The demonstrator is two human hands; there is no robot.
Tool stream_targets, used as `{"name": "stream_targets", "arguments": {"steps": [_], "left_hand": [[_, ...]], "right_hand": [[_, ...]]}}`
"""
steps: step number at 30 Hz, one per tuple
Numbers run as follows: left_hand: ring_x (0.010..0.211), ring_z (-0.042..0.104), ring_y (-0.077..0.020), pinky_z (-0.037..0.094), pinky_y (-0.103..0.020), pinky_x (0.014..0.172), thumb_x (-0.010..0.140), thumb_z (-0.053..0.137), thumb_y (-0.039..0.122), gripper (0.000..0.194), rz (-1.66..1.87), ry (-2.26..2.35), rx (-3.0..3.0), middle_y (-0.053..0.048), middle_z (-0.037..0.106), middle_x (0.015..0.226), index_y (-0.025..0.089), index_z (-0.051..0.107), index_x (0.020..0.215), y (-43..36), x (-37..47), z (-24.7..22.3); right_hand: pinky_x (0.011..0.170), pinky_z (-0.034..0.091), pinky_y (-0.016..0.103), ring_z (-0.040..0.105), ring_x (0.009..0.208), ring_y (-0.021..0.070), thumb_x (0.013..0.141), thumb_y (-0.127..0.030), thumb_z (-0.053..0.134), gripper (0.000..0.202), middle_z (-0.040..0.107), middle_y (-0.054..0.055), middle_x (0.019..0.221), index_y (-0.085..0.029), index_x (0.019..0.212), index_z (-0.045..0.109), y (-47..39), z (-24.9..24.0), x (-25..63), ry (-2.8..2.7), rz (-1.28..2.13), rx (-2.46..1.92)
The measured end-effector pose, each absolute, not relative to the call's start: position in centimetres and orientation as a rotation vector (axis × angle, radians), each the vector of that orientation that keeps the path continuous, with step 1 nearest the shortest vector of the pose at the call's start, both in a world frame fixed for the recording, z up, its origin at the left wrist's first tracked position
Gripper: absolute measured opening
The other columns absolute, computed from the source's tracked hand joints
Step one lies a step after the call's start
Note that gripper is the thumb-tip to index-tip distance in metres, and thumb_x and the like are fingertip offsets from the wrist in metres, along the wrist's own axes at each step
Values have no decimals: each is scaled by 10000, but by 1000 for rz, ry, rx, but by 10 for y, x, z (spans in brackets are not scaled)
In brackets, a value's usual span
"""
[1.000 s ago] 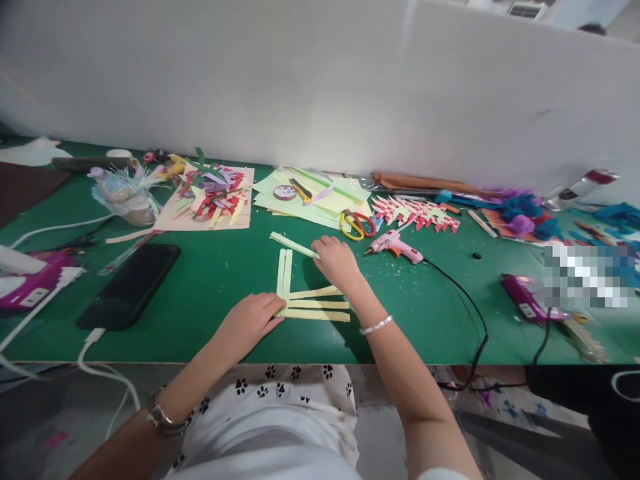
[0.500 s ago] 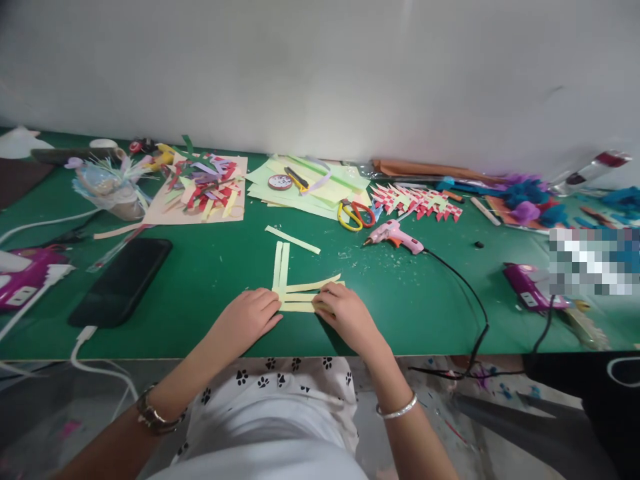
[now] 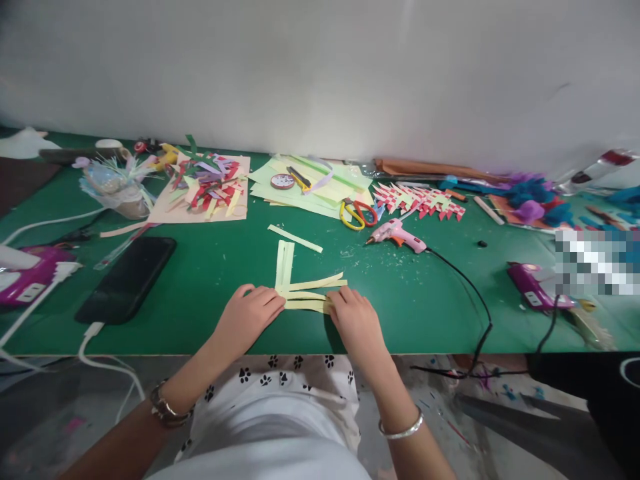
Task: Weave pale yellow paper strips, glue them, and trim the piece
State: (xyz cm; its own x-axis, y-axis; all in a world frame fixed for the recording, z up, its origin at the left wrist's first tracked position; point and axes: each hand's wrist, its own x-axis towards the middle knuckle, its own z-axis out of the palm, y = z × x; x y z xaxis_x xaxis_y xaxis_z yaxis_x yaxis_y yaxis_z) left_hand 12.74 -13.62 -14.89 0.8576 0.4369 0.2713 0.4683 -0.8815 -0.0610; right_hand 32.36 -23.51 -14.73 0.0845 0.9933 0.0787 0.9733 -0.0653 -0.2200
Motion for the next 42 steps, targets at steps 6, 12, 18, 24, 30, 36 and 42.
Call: {"name": "stream_targets", "arguments": {"steps": [6,12,18,24,30,36,42], "left_hand": [[742,524,-173,322,-308,661,885,458,140,157,-350,-740,-2908,-9,594,786,185,539,758,-140,127,-151],[709,524,-191,320,-309,605,860,487,155,143,-284,-741,-2950,-27,584,752,170,542,729,-143,129,-152],[723,539,-207,331,-328,641,809,560,417,277,-412,-865,-2946,-51,607,774,143,576,772,-152,135,-147],[641,540,-200,302,-358,661,818,483,519,400,-512,-1022,-2834,-41,593,655,152,596,705,-159,145,-148],[631,541,-196,275,-361,659,827,498,320,211,-574,-1033,-2791,-30,613,670,197,599,689,-155,149,-155],[655,552,-193,295,-360,688,793,487,172,135,-557,-1146,-2756,-19,609,665,188,577,693,-153,151,-155],[632,571,-181,334,-348,709,858,429,224,282,-580,-1222,-2758,-33,624,643,182,600,637,-149,150,-155]], "right_hand": [[677,424,342,582,764,214,848,-176,452,231,612,72,925,-191,1064,531,-237,-146,322,-1871,273,-2110],[676,477,308,571,794,183,813,-224,488,317,548,78,968,-206,1130,487,-240,-143,319,-1422,535,-1865],[633,484,286,570,678,146,797,-299,524,154,589,52,862,-193,893,581,-233,-135,316,-1121,728,-1678],[588,487,255,576,612,113,769,-315,570,124,577,16,795,-199,809,581,-218,-116,297,-1070,908,-1438],[589,486,242,584,615,106,776,-290,569,91,570,-17,700,-210,820,558,-200,-110,277,-1103,1178,-1204],[634,476,251,567,672,113,824,-343,513,159,574,-4,763,-215,912,547,-204,-120,299,-1115,906,-1310],[770,438,348,548,859,205,870,-298,451,184,599,72,900,-191,904,597,-227,-151,324,-1464,307,-1870]]}}
